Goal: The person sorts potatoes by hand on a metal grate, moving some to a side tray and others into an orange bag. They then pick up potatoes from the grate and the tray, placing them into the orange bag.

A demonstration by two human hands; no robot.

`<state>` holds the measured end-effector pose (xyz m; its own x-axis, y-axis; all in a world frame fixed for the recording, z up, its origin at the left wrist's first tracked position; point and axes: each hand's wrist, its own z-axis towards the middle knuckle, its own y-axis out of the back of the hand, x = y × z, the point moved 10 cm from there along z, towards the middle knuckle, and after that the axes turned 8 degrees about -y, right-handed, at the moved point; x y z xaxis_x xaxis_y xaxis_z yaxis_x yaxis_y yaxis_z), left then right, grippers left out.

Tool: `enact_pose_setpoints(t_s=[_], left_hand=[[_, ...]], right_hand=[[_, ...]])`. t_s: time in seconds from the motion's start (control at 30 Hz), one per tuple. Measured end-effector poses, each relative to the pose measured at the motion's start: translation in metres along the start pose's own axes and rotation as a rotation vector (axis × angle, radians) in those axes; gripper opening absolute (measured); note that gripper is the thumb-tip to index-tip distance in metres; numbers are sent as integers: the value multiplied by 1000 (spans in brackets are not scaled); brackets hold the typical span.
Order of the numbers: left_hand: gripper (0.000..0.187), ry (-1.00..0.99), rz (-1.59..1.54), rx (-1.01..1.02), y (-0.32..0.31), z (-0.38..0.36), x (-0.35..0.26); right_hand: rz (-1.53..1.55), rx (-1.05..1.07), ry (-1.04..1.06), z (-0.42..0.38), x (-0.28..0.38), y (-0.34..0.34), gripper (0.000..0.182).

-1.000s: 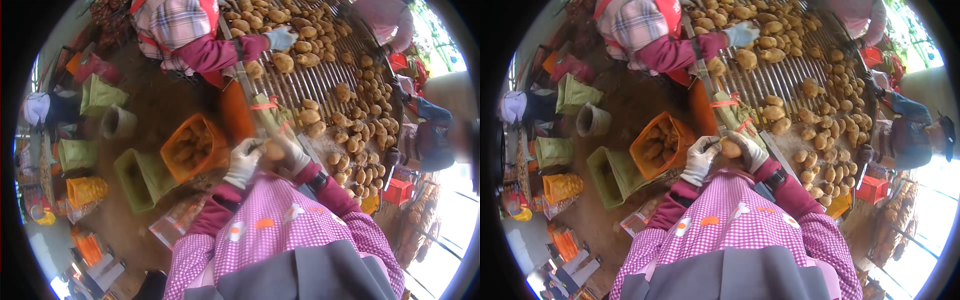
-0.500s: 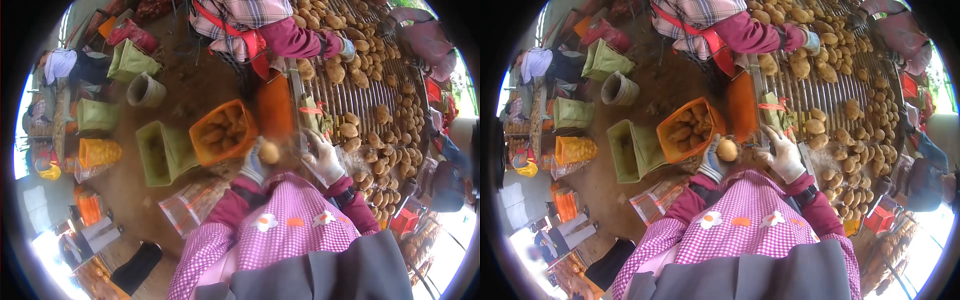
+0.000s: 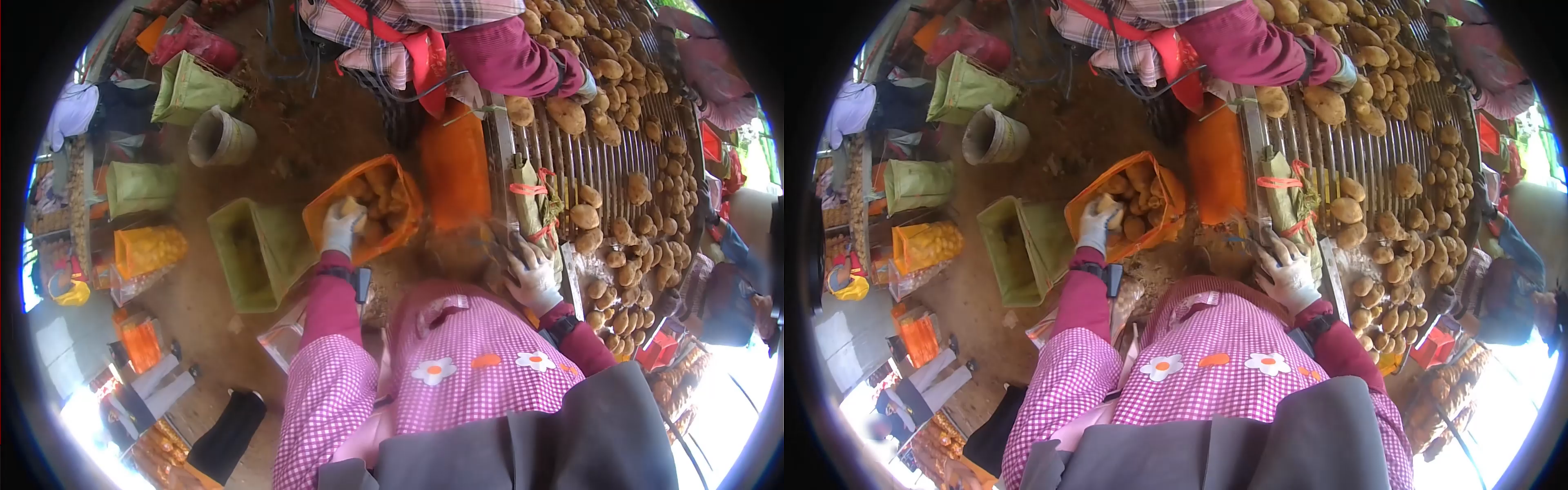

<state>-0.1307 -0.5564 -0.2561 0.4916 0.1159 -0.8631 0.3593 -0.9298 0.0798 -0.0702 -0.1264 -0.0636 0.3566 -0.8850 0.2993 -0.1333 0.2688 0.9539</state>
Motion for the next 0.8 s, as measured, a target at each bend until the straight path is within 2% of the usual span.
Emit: enact_pose_setpoints(t_s=[0.03, 0.1, 0.17, 0.27, 0.33, 0.4, 0.47, 0.57, 0.67, 0.77, 0.8], left_hand=[[60, 68, -16, 17, -13, -4, 25], [67, 8, 823, -20, 0, 21, 122], [70, 152, 691, 34, -12, -4, 117], [64, 180, 733, 91, -22, -14, 92], [56, 74, 917, 67, -20, -8, 64], [48, -97, 1168, -9, -12, 5, 28], [41, -281, 1288, -105, 4, 22, 7], [46, -158, 1560, 179, 21, 68, 48], [59, 54, 1618, 324, 19, 75, 60], [69, 185, 1543, 247, 12, 59, 49], [71, 188, 1411, 178, 17, 58, 56]], right_hand=[[-3, -7, -1, 0, 0, 0, 68], [-6, -23, 2, 1, 1, 0, 67], [-12, -44, 19, 5, 3, 2, 63], [-10, -54, 24, 7, 4, 2, 61], [-16, -63, 29, 6, 4, 1, 62], [-22, -63, 29, 10, 3, 1, 63], [-22, -38, 23, 9, 5, 4, 65], [-53, -13, 14, 7, 2, 0, 68], [-66, -4, 0, 8, 1, -1, 68], [-55, 18, 5, 8, -1, -3, 69], [-52, 18, -7, 9, -1, -2, 63]])
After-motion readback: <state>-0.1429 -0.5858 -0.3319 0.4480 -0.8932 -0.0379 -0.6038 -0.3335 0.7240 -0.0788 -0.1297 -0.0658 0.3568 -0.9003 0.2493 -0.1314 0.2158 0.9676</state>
